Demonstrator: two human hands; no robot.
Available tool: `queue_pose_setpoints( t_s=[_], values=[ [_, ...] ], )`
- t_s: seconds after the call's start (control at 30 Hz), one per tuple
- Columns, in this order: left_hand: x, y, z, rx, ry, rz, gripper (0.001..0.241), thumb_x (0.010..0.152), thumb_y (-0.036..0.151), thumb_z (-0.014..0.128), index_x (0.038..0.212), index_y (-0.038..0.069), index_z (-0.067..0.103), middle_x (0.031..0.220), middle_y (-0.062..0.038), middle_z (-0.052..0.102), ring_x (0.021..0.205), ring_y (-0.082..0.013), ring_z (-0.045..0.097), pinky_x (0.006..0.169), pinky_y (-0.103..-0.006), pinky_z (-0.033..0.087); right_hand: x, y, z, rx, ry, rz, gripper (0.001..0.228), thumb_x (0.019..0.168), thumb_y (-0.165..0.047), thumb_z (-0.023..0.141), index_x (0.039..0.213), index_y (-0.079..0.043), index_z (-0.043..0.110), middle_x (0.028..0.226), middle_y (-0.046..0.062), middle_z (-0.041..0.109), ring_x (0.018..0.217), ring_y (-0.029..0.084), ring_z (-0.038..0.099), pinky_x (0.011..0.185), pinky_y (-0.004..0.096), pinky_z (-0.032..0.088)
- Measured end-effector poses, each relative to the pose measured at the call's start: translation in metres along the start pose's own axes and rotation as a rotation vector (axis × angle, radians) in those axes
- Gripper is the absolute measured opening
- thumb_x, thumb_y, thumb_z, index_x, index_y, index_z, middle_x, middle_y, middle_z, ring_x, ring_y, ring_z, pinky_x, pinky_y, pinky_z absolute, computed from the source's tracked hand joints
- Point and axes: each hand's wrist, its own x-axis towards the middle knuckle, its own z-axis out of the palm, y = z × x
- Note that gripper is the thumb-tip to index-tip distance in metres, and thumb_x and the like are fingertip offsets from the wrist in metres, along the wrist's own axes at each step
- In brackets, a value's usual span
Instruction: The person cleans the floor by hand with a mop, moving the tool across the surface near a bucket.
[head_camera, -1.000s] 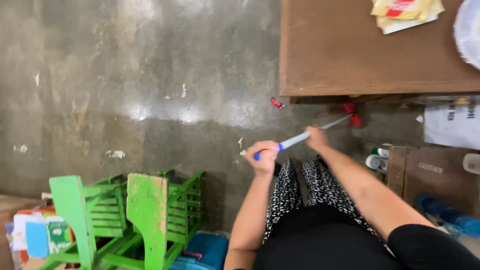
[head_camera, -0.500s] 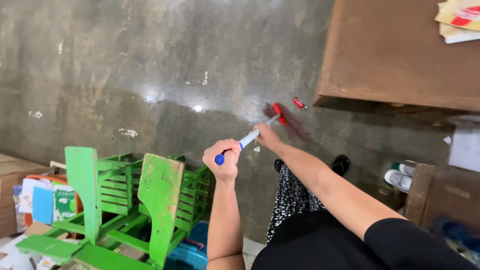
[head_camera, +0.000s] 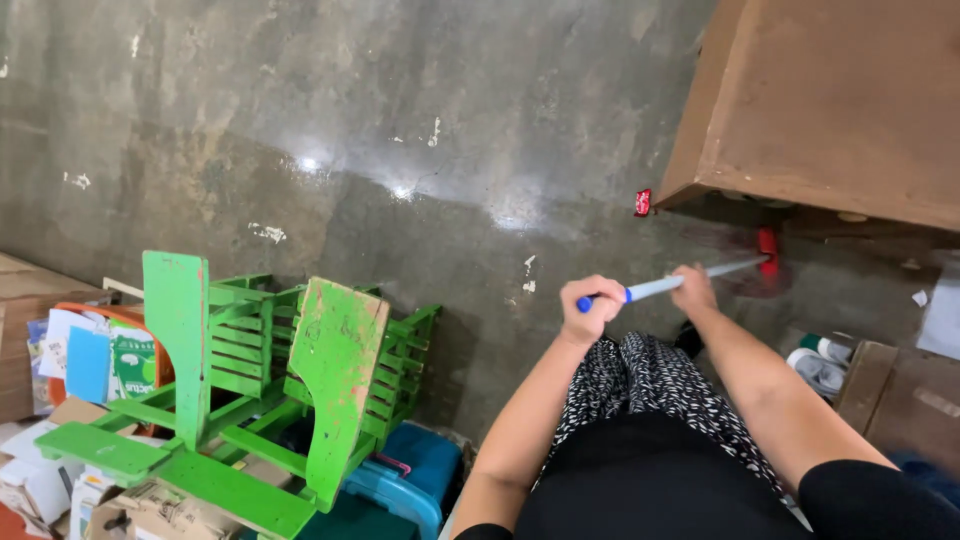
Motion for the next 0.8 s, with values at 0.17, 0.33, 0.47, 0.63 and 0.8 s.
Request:
queue_pose_setpoints(
  t_s=[0.17,0.33,0.47,0.63,0.8],
  values=[
    [0.001,0.047,-0.036,0.093,0.179,-0.032,0.012,0.074,-0.001,0.057,0.076,-0.002,0.069,0.073,-0.009,0.068,0.059,-0.0118,0.057,0.054,-0.0259,0.044,-0.001,-0.046,0.039,0.021,-0.168,0.014,0.015,0.082,-0.012,0.074,0.096,-0.015,0.078,0.104,0.023,0.070,0.098,0.041,0.069,0.087,0.047,0.056],
    [0.008,0.166,-0.086,0.198,0.317,0.106,0.013,0.077,-0.004,0.054,0.076,-0.003,0.067,0.069,-0.009,0.066,0.055,-0.0108,0.055,0.051,-0.0248,0.042,0.019,-0.164,0.125,0.370,-0.161,-0.591,0.018,0.076,-0.003,0.070,0.089,-0.014,0.076,0.089,0.011,0.074,0.090,0.039,0.066,0.085,0.044,0.051],
    [0.019,0.193,-0.083,0.416,0.362,0.362,0.012,0.079,-0.007,0.053,0.078,-0.004,0.064,0.070,-0.010,0.066,0.056,-0.0111,0.054,0.053,-0.0242,0.042,0.050,-0.224,0.161,0.443,-0.141,-0.661,0.009,0.083,-0.007,0.072,0.090,-0.007,0.065,0.088,0.017,0.065,0.090,0.042,0.060,0.077,0.049,0.047],
    [0.043,0.171,-0.090,0.148,0.566,0.506,0.013,0.079,-0.006,0.049,0.078,-0.005,0.062,0.071,-0.011,0.066,0.058,-0.0151,0.062,0.056,-0.0288,0.053,0.067,-0.221,0.145,0.365,-0.164,-0.656,0.009,0.082,-0.004,0.068,0.088,-0.005,0.061,0.091,0.020,0.063,0.096,0.045,0.060,0.080,0.051,0.048],
    [0.030,0.146,-0.067,0.385,0.512,0.541,0.006,0.081,-0.006,0.058,0.082,-0.004,0.064,0.073,-0.013,0.069,0.064,-0.0169,0.065,0.061,-0.0293,0.055,0.066,-0.186,0.120,0.331,-0.151,-0.659,0.015,0.087,-0.012,0.074,0.086,-0.004,0.061,0.088,0.022,0.061,0.089,0.047,0.059,0.075,0.053,0.047]
  ],
)
